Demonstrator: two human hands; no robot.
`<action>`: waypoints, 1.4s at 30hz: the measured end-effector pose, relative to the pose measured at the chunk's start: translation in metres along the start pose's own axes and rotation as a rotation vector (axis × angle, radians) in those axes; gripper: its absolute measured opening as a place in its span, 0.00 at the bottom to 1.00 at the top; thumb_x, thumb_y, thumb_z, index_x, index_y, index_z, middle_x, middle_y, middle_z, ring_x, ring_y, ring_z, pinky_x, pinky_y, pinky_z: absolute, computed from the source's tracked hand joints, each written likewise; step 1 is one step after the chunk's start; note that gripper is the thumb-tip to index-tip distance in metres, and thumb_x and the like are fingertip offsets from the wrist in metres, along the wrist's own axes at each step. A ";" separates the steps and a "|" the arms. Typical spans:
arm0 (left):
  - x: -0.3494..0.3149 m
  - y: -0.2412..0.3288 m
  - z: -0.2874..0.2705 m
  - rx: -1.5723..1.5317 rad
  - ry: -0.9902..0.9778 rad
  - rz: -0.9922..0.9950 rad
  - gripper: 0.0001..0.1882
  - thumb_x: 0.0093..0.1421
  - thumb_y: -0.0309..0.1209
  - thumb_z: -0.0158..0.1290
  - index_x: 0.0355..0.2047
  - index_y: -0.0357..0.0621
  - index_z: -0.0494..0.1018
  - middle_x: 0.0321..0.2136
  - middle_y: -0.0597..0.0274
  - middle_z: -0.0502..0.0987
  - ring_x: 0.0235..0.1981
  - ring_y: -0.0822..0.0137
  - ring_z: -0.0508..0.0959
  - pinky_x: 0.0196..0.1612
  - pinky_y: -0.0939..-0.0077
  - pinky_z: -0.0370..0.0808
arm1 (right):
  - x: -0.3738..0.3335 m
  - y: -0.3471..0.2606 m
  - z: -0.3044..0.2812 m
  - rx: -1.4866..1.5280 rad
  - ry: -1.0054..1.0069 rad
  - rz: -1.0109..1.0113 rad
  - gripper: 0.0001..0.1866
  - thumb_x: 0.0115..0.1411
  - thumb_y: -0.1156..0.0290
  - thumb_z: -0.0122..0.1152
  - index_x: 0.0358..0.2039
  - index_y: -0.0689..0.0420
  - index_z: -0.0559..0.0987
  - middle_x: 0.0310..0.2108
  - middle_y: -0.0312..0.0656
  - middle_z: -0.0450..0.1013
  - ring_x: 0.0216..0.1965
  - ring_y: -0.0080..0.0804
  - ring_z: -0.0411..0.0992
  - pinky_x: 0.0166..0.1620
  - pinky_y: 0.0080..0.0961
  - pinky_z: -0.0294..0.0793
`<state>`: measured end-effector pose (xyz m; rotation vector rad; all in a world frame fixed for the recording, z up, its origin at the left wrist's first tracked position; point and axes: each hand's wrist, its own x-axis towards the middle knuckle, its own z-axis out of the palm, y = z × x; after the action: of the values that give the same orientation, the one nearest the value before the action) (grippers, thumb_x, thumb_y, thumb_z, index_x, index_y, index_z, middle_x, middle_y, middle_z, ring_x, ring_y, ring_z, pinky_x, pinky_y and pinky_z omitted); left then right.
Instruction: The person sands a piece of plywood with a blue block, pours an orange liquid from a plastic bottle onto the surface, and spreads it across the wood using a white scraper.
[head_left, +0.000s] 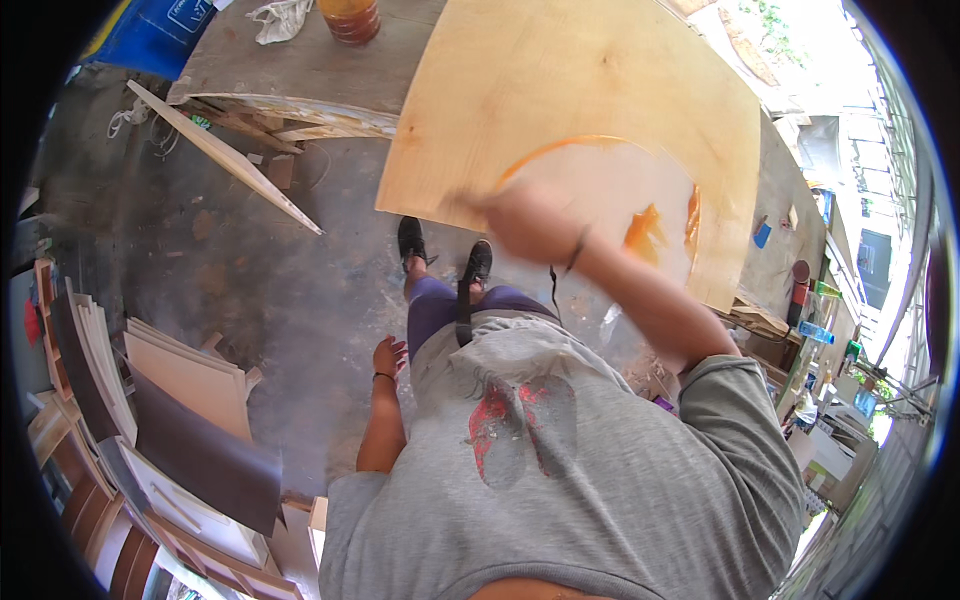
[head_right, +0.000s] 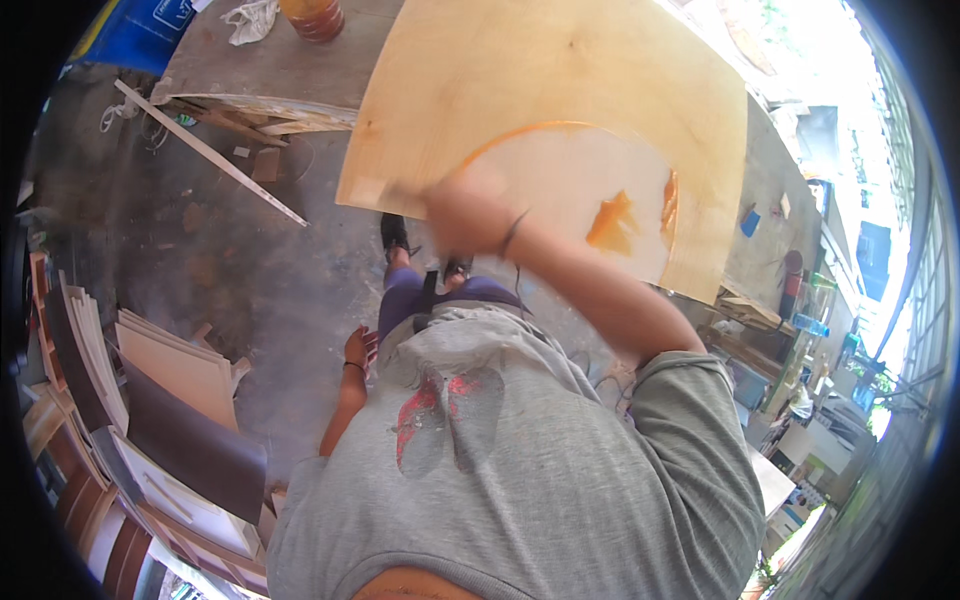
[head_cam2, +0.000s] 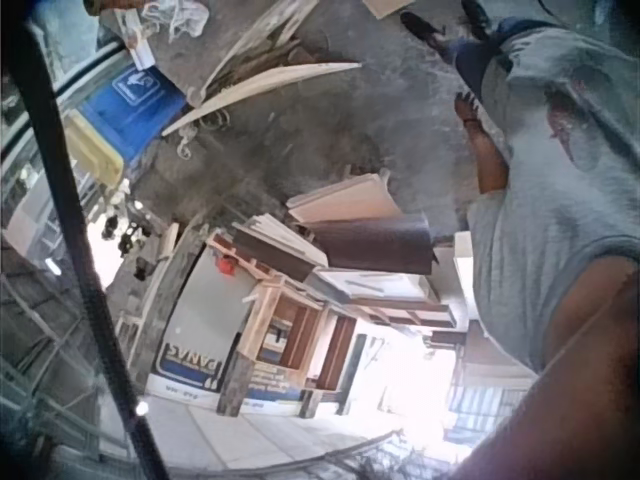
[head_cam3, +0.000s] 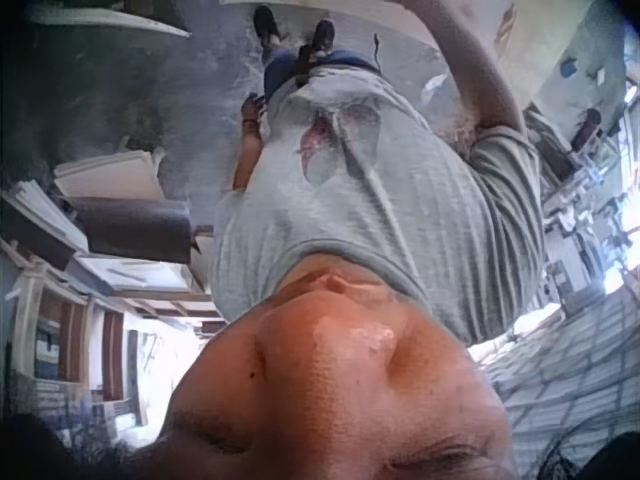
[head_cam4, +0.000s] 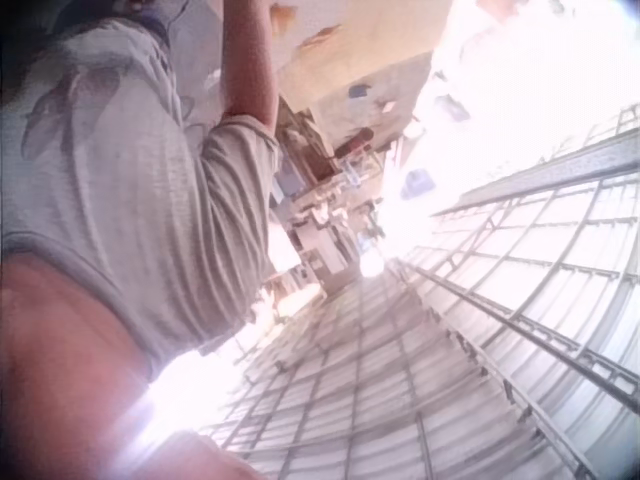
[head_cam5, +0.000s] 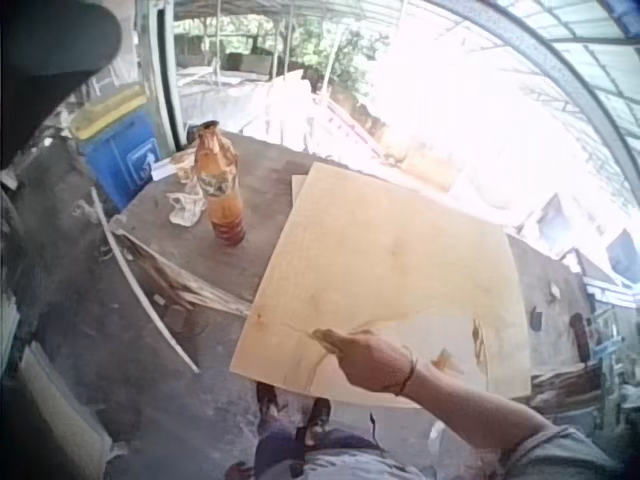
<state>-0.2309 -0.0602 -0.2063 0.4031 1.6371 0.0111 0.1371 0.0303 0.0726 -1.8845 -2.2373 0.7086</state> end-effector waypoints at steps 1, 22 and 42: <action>0.003 -0.015 -0.001 -0.025 -0.001 -0.010 0.23 0.60 0.49 0.40 0.48 0.48 0.66 0.35 0.67 0.74 0.28 0.72 0.70 0.34 0.70 0.65 | -0.005 0.040 -0.019 -0.007 0.113 0.067 0.31 0.46 0.77 0.47 0.54 0.47 0.65 0.32 0.47 0.73 0.26 0.47 0.72 0.30 0.39 0.71; -0.014 -0.040 0.041 -0.068 0.072 0.082 0.17 0.58 0.47 0.44 0.41 0.51 0.69 0.29 0.69 0.73 0.24 0.75 0.68 0.28 0.76 0.65 | -0.060 0.067 -0.051 -0.147 -0.167 0.239 0.31 0.48 0.76 0.45 0.56 0.45 0.64 0.26 0.51 0.74 0.28 0.46 0.74 0.32 0.37 0.72; 0.028 -0.076 0.046 0.773 0.167 0.630 0.14 0.60 0.38 0.43 0.34 0.41 0.73 0.26 0.56 0.76 0.31 0.57 0.75 0.32 0.65 0.70 | -0.107 0.022 0.008 -0.050 -0.139 0.061 0.26 0.48 0.73 0.48 0.51 0.44 0.69 0.21 0.46 0.73 0.22 0.43 0.73 0.24 0.37 0.71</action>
<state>-0.2072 -0.1343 -0.2573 1.5308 1.5666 -0.1207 0.1767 -0.0722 0.0771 -1.9928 -2.3081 0.8248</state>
